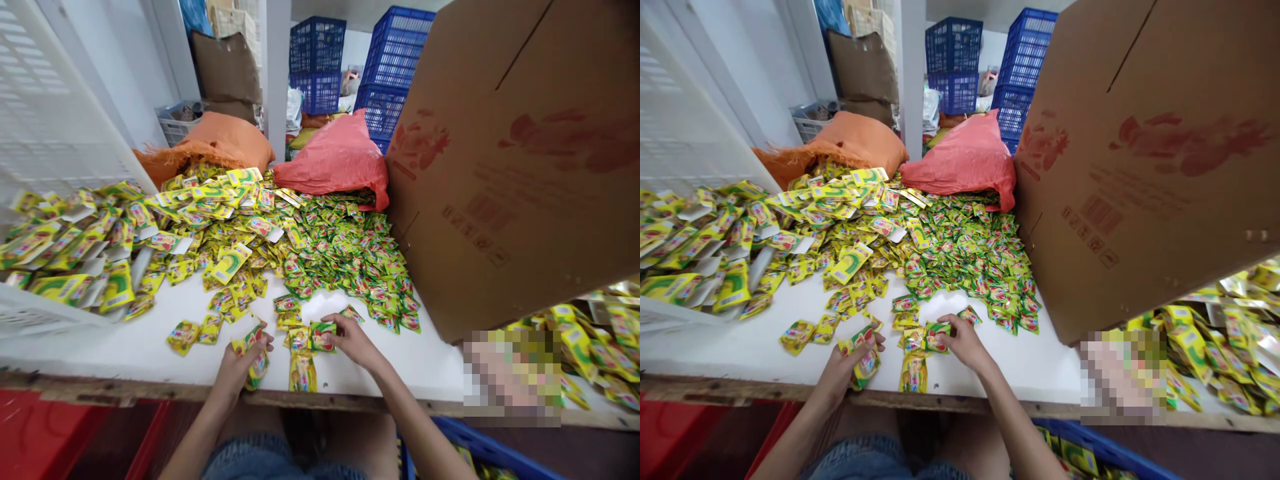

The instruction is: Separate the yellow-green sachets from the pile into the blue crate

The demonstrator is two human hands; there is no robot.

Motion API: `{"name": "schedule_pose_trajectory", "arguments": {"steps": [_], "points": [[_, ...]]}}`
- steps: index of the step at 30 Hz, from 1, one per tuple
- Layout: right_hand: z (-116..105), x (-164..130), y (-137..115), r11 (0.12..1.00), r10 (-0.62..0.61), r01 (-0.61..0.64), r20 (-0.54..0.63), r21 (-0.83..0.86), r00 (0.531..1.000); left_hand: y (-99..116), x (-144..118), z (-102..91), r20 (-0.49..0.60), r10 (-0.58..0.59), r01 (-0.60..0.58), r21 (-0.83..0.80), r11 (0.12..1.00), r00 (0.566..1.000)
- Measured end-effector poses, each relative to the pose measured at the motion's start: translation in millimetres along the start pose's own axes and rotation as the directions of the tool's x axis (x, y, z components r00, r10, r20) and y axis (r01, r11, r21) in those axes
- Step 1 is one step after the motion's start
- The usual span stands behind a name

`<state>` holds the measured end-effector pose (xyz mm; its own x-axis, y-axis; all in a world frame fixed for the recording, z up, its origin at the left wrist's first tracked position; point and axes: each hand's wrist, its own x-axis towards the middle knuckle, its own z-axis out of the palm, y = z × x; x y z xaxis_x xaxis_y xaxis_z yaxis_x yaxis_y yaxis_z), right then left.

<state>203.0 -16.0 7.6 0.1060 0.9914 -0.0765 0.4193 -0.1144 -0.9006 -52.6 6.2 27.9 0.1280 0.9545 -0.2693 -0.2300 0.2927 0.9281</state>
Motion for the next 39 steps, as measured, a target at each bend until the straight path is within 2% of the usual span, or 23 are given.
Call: {"name": "schedule_pose_trajectory", "arguments": {"steps": [5,9,11,13,15,17,19,21,23,25,28,31,34,37,39], "points": [[15,1,2,0.997,-0.017,0.011,-0.085,-0.077,0.996,-7,-1,-0.2,0.136,-0.027,0.021,0.041,0.999,0.99],[19,-10,-1,0.998,-0.061,0.057,-0.108,-0.041,0.992,-9,-3,8.6,0.229,-0.054,0.033,0.094,0.995,0.972],[21,-18,-5,0.994,-0.06,0.069,-0.111,0.084,0.992,-9,-3,15.6,0.272,-0.051,0.025,0.098,0.995,0.961],[22,-24,-11,0.958,-0.016,0.055,-0.137,0.283,0.99,-10,-4,23.0,0.334,-0.06,0.036,0.077,0.996,0.94],[23,-29,-22,0.895,0.035,0.053,-0.189,0.442,0.981,-12,-5,30.4,0.427,-0.097,0.086,0.044,0.995,0.899],[22,-31,-35,0.876,0.037,0.087,-0.246,0.475,0.969,-14,-5,37.2,0.509,-0.14,0.138,0.041,0.99,0.85],[21,-30,-49,0.903,-0.033,0.15,-0.283,0.402,0.958,-15,-4,43.2,0.544,-0.154,0.144,0.061,0.988,0.825],[19,-28,-62,0.946,-0.167,0.232,-0.273,0.227,0.947,-15,-1,47.7,0.552,-0.139,0.099,0.101,0.99,0.822],[16,-26,-72,0.943,-0.324,0.332,-0.185,0.012,0.928,-15,3,50.3,0.559,-0.11,0.04,0.136,0.99,0.822],[11,-25,-80,0.898,-0.42,0.41,-0.036,-0.161,0.907,-17,7,51.2,0.581,-0.099,0.01,0.155,0.988,0.808],[2,-25,-88,0.826,-0.404,0.432,0.155,-0.363,0.901,-21,10,51.6,0.631,-0.1,0.008,0.146,0.989,0.769],[-4,-24,-97,0.74,-0.317,0.413,0.266,-0.531,0.91,-26,11,52.6,0.655,-0.099,0.008,0.142,0.99,0.749],[-6,-20,-108,0.63,-0.284,0.443,0.342,-0.637,0.896,-29,11,53.6,0.64,-0.094,-0.007,0.153,0.988,0.763],[-3,-17,-118,0.532,-0.317,0.523,0.416,-0.666,0.852,-31,12,53.2,0.612,-0.044,-0.047,0.132,0.99,0.789],[0,-15,-122,0.52,-0.332,0.55,0.438,-0.653,0.835,-32,13,52.1,0.602,-0.031,-0.053,0.121,0.991,0.798]]}}
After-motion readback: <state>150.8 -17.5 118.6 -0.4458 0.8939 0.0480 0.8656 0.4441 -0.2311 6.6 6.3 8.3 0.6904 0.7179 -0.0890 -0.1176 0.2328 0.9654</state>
